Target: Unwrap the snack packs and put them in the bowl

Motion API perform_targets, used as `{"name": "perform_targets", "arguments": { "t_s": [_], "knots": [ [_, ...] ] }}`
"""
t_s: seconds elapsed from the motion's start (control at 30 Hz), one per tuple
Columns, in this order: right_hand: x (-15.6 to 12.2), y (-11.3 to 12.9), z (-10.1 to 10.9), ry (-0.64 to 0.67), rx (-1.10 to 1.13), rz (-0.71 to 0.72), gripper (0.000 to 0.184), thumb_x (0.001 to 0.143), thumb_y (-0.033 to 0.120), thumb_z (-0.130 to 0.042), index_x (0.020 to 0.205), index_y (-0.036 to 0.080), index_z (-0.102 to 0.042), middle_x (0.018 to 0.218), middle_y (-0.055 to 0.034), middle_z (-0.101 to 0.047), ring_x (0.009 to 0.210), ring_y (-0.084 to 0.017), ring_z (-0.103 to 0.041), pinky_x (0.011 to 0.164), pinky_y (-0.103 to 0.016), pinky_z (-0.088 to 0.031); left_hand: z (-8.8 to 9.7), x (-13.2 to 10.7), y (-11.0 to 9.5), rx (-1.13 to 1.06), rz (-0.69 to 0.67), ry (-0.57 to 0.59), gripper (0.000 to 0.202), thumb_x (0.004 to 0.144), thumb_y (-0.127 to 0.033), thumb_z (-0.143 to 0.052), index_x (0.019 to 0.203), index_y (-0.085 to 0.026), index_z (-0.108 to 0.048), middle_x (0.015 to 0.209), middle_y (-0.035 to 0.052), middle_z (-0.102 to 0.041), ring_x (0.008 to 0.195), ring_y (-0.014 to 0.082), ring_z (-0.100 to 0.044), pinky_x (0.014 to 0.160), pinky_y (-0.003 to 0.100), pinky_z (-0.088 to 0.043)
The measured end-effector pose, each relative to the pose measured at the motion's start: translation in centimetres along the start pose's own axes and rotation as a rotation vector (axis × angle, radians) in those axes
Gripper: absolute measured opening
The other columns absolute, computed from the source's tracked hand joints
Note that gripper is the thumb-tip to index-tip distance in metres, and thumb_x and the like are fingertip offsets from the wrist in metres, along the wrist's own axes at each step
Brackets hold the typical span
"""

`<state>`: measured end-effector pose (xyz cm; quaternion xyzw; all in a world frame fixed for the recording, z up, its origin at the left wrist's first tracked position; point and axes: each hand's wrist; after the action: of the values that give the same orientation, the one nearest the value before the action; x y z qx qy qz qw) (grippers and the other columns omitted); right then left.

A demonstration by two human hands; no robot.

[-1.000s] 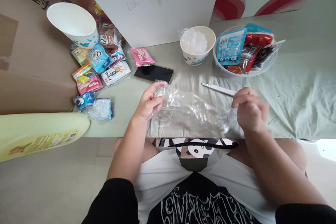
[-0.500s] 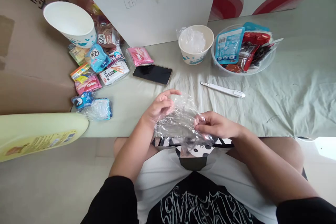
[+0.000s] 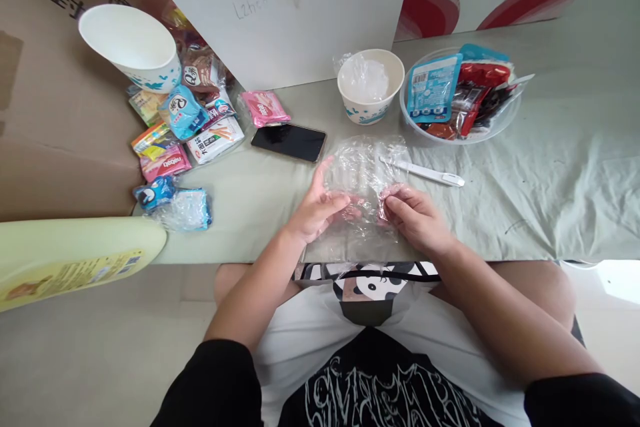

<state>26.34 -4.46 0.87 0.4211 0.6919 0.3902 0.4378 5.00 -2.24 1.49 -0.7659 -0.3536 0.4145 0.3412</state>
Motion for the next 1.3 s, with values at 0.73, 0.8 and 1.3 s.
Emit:
{"name": "perform_targets", "arguments": {
  "t_s": [0.73,0.8,1.3],
  "knots": [
    [0.0,-0.5,0.5,-0.452,-0.873,0.563,0.003,0.084,0.027,-0.068,0.084,0.025,-0.07,0.096,-0.0064,-0.057,0.089,-0.022,-0.06,0.077,-0.041,-0.054,2.2,-0.6,-0.5,0.928,-0.548,-0.165,0.018,0.084,-0.027,-0.072,0.101,-0.023,-0.077,0.069,-0.0028,-0.054,0.061,0.0108,-0.049,0.063,0.026,-0.046],
    [0.0,-0.2,0.5,-0.505,-0.955,0.702,0.006,0.083,0.027,-0.068,0.078,0.026,-0.067,0.109,-0.0092,-0.06,0.11,-0.029,-0.06,0.091,-0.05,-0.053,2.4,-0.5,-0.4,0.972,-0.613,-0.196,0.011,0.085,-0.026,-0.07,0.091,-0.023,-0.078,0.076,0.0002,-0.054,0.066,0.0123,-0.052,0.065,0.027,-0.047],
    [-1.1,0.5,0.3,0.018,-0.192,0.095,0.052,0.079,0.054,-0.077,0.116,0.026,-0.053,0.08,-0.0002,-0.068,0.075,-0.02,-0.068,0.068,-0.034,-0.055,0.5,-0.8,0.2,0.347,-0.337,-0.234,0.044,0.09,-0.063,-0.064,0.076,-0.021,-0.057,0.059,-0.0017,-0.064,0.045,0.012,-0.058,0.042,0.023,-0.042]
  ]
}}
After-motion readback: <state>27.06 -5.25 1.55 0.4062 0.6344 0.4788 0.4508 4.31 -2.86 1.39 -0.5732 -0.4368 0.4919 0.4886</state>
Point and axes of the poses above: each hand's wrist, its own x-axis towards the middle knuckle, its own z-axis out of the back of the hand, y = z × x
